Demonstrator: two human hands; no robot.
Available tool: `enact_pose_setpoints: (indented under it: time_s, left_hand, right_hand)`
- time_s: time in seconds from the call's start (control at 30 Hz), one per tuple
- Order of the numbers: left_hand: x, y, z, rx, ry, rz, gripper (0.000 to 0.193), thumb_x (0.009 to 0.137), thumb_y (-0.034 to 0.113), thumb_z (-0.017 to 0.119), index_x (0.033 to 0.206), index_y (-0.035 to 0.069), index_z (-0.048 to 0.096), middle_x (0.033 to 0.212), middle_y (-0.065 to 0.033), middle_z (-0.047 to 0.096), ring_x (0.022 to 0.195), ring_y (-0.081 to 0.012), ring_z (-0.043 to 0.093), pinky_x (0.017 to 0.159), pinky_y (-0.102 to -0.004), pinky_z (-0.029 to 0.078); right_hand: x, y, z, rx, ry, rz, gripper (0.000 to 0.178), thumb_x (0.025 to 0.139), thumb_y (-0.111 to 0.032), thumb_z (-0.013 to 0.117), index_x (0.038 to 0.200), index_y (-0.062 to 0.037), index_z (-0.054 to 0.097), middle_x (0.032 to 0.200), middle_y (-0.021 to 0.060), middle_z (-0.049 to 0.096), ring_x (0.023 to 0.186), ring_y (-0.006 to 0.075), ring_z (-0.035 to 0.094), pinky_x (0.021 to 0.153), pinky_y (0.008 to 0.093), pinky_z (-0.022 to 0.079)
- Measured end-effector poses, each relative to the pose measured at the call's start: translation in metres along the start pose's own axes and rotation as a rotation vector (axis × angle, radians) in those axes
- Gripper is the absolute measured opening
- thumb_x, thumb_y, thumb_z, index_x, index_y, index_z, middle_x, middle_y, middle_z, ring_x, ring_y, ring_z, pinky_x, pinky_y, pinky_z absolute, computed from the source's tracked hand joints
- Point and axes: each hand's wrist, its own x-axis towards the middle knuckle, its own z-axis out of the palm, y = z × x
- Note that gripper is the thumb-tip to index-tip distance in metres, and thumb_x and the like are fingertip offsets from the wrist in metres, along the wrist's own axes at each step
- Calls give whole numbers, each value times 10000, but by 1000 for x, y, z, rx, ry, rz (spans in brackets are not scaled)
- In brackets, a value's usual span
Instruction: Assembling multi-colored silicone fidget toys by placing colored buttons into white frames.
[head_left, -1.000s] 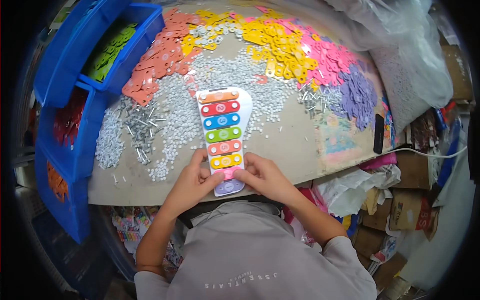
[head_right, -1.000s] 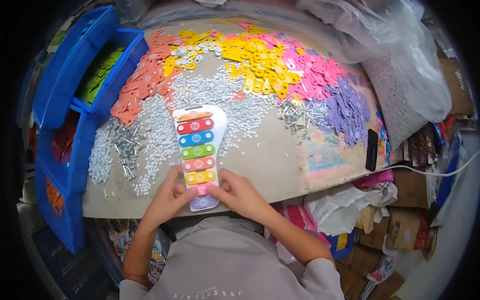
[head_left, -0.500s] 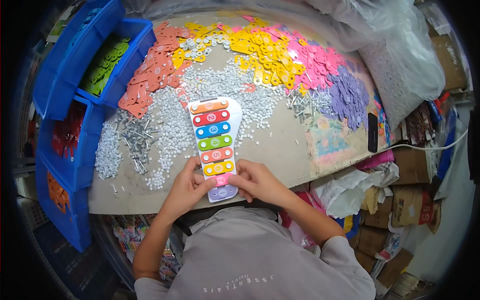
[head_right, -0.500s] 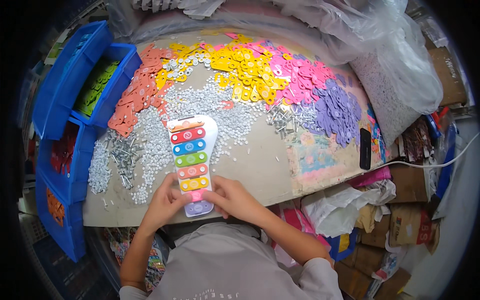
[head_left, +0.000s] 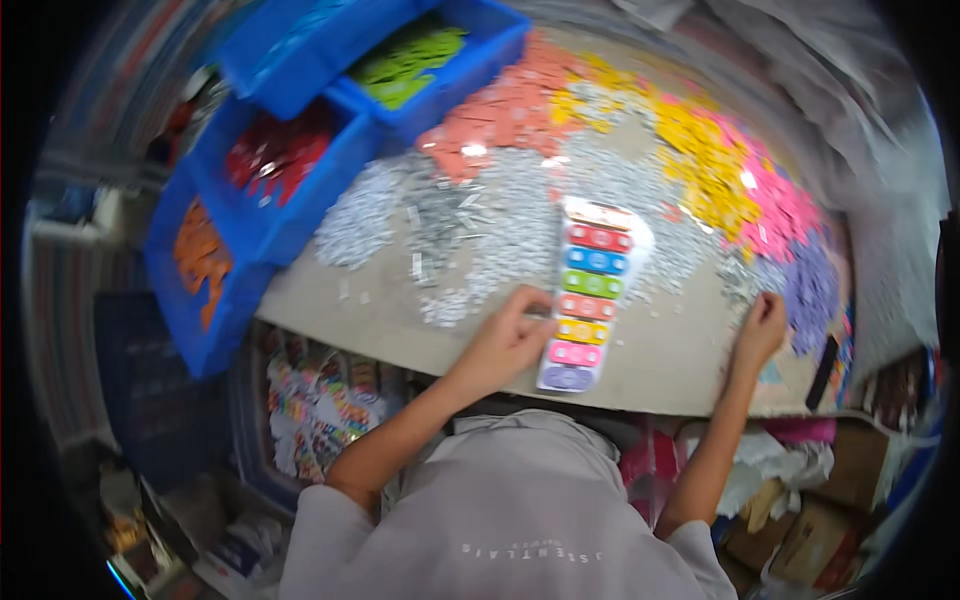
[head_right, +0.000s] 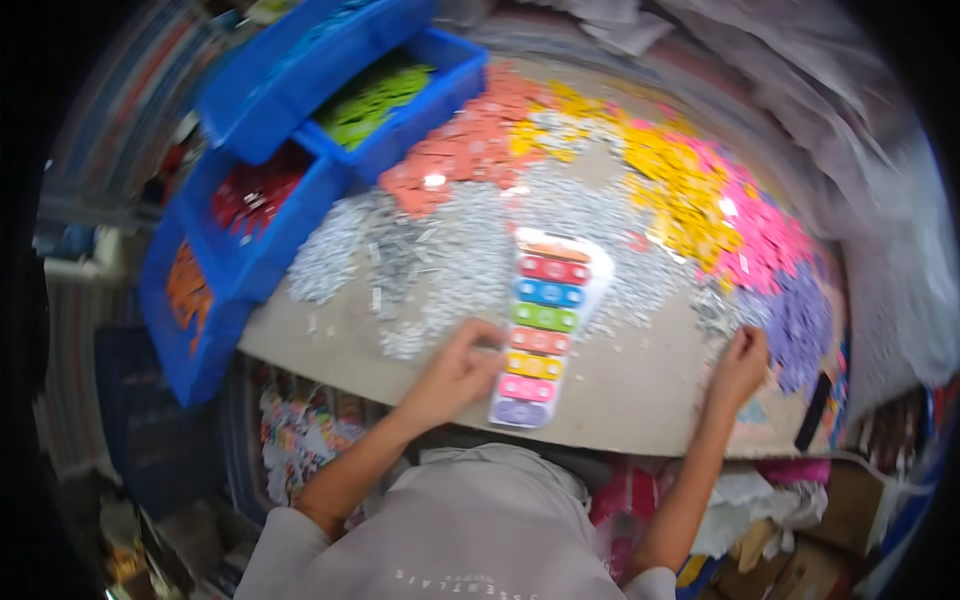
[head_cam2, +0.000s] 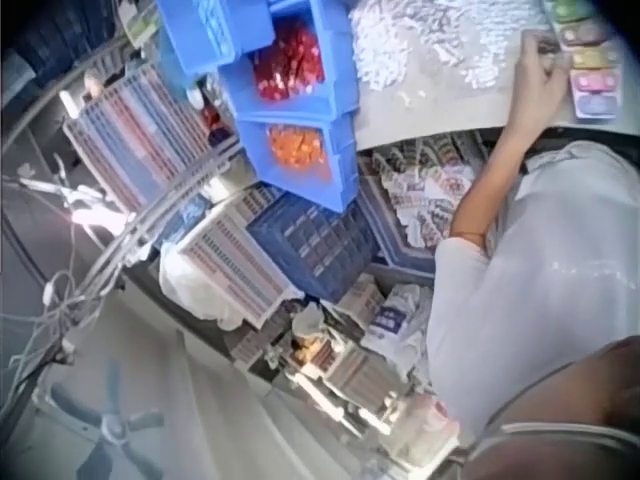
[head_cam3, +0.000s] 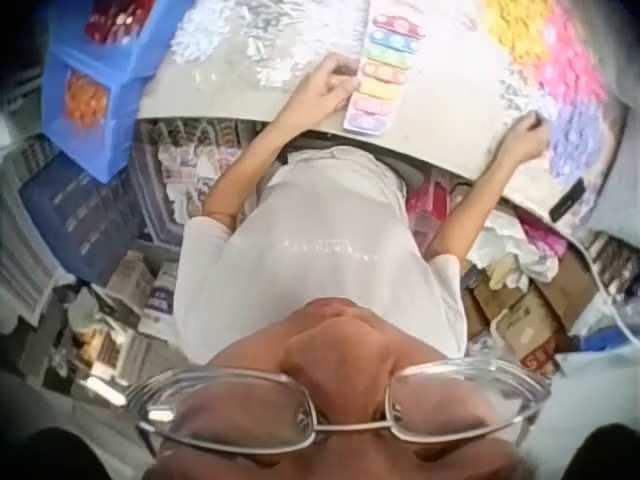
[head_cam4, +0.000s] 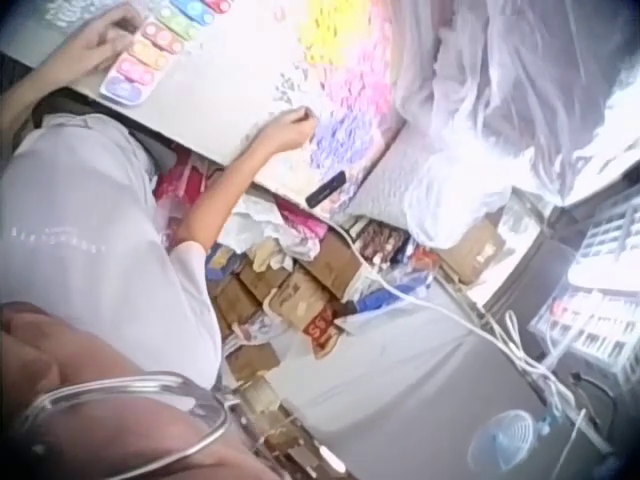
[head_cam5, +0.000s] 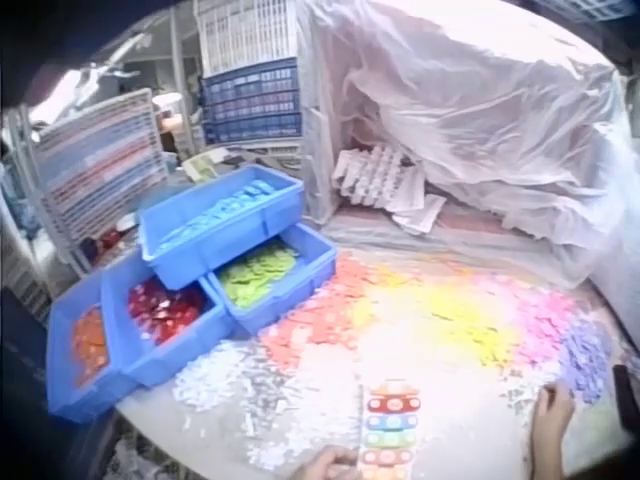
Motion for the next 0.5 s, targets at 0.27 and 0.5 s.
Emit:
enact_pose_setpoints:
  time_s: [0.27,0.5]
  left_hand:
    - [-12,44,-68,831,742,513,66,905,61,675,961,45,707,858,-122,674,750,-294,661,669,-401,516]
    - [0,45,-153,1362,772,592,80,834,54,715,913,55,725,904,-67,611,906,-281,602,778,-423,482]
  right_hand:
    - [-4,8,7,-107,17,-134,206,1007,-182,575,1053,16,604,1006,185,674,897,312,649,769,404,505]
    - [-43,-42,-5,263,146,-58,199,1037,-131,555,1132,29,625,1057,128,679,909,224,630,779,327,508]
